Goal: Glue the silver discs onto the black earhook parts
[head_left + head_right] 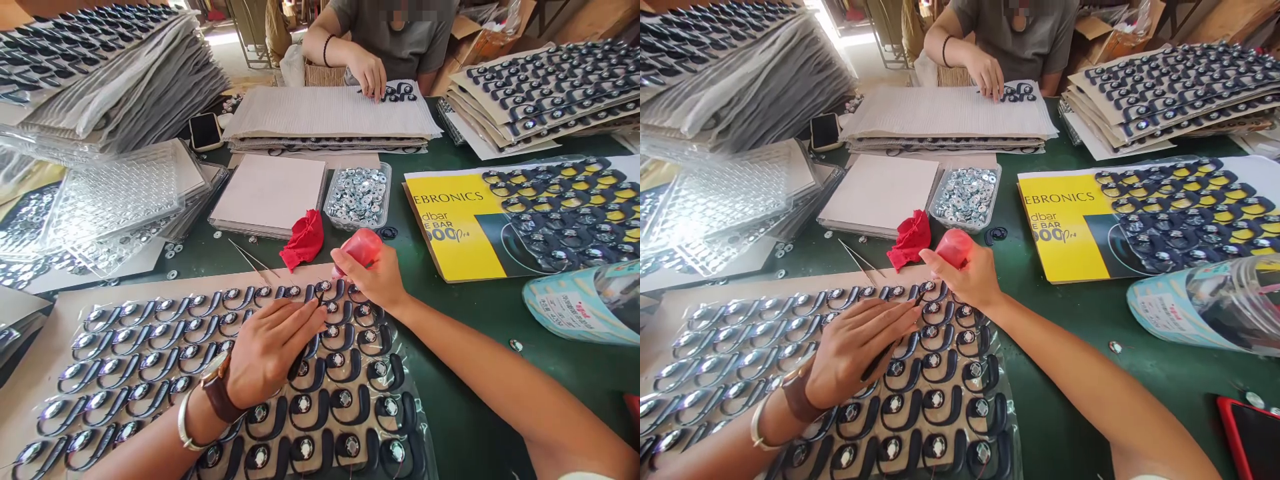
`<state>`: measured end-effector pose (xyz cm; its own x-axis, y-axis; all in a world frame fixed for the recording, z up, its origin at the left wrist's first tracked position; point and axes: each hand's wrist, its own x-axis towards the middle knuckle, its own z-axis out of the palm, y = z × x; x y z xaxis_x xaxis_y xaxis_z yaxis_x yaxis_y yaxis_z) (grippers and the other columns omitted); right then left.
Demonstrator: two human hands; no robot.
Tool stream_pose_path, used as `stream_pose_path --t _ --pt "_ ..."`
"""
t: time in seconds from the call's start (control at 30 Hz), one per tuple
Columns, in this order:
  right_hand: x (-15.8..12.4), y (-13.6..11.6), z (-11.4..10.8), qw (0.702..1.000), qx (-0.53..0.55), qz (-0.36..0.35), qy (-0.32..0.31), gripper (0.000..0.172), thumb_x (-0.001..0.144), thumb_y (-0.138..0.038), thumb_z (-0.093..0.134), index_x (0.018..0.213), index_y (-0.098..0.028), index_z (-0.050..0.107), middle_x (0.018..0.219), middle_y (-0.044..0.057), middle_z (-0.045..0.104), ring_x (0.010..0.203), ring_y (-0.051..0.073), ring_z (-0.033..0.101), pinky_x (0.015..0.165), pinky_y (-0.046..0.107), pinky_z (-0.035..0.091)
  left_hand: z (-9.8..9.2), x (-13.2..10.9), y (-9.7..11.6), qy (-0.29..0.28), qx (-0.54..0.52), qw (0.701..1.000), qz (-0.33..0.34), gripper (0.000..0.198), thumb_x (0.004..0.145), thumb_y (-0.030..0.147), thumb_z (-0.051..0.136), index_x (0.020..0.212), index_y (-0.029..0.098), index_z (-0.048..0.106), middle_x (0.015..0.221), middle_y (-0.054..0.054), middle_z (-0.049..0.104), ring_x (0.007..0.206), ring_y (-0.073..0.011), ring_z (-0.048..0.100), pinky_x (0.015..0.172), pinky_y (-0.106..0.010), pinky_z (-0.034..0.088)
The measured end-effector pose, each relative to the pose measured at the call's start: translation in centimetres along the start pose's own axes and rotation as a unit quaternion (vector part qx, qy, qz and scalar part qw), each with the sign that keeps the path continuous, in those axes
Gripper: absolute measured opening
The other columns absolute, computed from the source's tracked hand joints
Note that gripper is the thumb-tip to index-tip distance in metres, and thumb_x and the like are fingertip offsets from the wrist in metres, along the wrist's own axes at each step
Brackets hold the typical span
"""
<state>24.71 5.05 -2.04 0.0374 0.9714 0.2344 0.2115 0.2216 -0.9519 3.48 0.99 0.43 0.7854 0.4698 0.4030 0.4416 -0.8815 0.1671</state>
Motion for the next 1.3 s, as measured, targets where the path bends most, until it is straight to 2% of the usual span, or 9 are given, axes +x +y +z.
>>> stream_pose_path --t 0.1,0.23,0.43,0.57,0.73,1.0,1.3 --pt "0.2 0.5 0.7 1.000 0.010 0.008 0.018 0.034 0.087 -0.049 0.063 0.067 -0.021 0.061 0.058 -0.002 0.067 0.056 0.014 0.066 0.058 0.024 0.052 0.3 0.4 -0.2 0.001 0.041 0.999 0.002 0.027 0.094 0.011 0.044 0.114 0.009 0.062 0.110 -0.011 0.071 0.095 -0.0202 0.069 0.081 -0.036 0.055" --pt "0.1 0.8 0.8 1.000 0.007 0.005 0.022 0.032 0.086 -0.048 0.065 0.069 -0.021 0.062 0.057 -0.002 0.066 0.053 0.014 0.066 0.056 0.023 0.051 0.8 0.3 0.0 -0.001 0.084 0.996 0.038 0.025 0.094 0.010 0.044 0.111 0.007 0.062 0.107 -0.014 0.070 0.095 -0.0211 0.068 0.082 -0.036 0.055" --pt "0.0 0.7 0.7 0.999 -0.025 -0.015 -0.022 0.035 0.088 -0.048 0.063 0.066 -0.021 0.063 0.059 -0.001 0.067 0.056 0.014 0.064 0.061 0.024 0.050 1.6 0.2 1.3 -0.023 0.160 0.982 0.092 0.033 0.090 0.003 0.037 0.112 -0.003 0.061 0.106 -0.022 0.069 0.098 -0.0272 0.067 0.084 -0.039 0.053" --pt "-0.1 0.6 0.7 0.998 -0.045 -0.018 -0.038 0.035 0.089 -0.049 0.062 0.069 -0.021 0.064 0.061 -0.001 0.069 0.058 0.015 0.065 0.064 0.025 0.050 1.9 0.4 1.7 -0.030 0.191 0.976 0.102 0.034 0.089 0.002 0.036 0.111 -0.005 0.061 0.105 -0.023 0.069 0.097 -0.0281 0.067 0.084 -0.039 0.053" --pt "-0.1 0.7 0.7 0.997 -0.063 -0.025 -0.039 0.038 0.089 -0.052 0.060 0.067 -0.021 0.064 0.062 0.001 0.069 0.059 0.015 0.065 0.065 0.026 0.049 2.0 0.3 1.7 -0.032 0.204 0.973 0.104 0.034 0.090 0.003 0.036 0.114 -0.004 0.060 0.105 -0.023 0.068 0.098 -0.0267 0.067 0.085 -0.038 0.053" --pt "-0.1 0.9 0.8 0.995 -0.091 -0.030 -0.008 0.037 0.089 -0.050 0.062 0.065 -0.021 0.066 0.060 -0.001 0.069 0.057 0.014 0.064 0.063 0.025 0.047 2.0 0.3 1.6 -0.035 0.194 0.975 0.103 0.034 0.090 0.004 0.037 0.113 -0.005 0.061 0.108 -0.023 0.068 0.097 -0.0284 0.068 0.086 -0.039 0.052" --pt "-0.2 1.2 0.9 0.993 -0.114 -0.028 0.020 0.041 0.088 -0.053 0.060 0.065 -0.020 0.066 0.060 0.001 0.068 0.058 0.015 0.064 0.063 0.025 0.048 1.8 0.5 1.5 -0.024 0.182 0.979 0.094 0.036 0.090 0.001 0.033 0.110 -0.001 0.063 0.104 -0.021 0.069 0.098 -0.0256 0.066 0.085 -0.037 0.052"
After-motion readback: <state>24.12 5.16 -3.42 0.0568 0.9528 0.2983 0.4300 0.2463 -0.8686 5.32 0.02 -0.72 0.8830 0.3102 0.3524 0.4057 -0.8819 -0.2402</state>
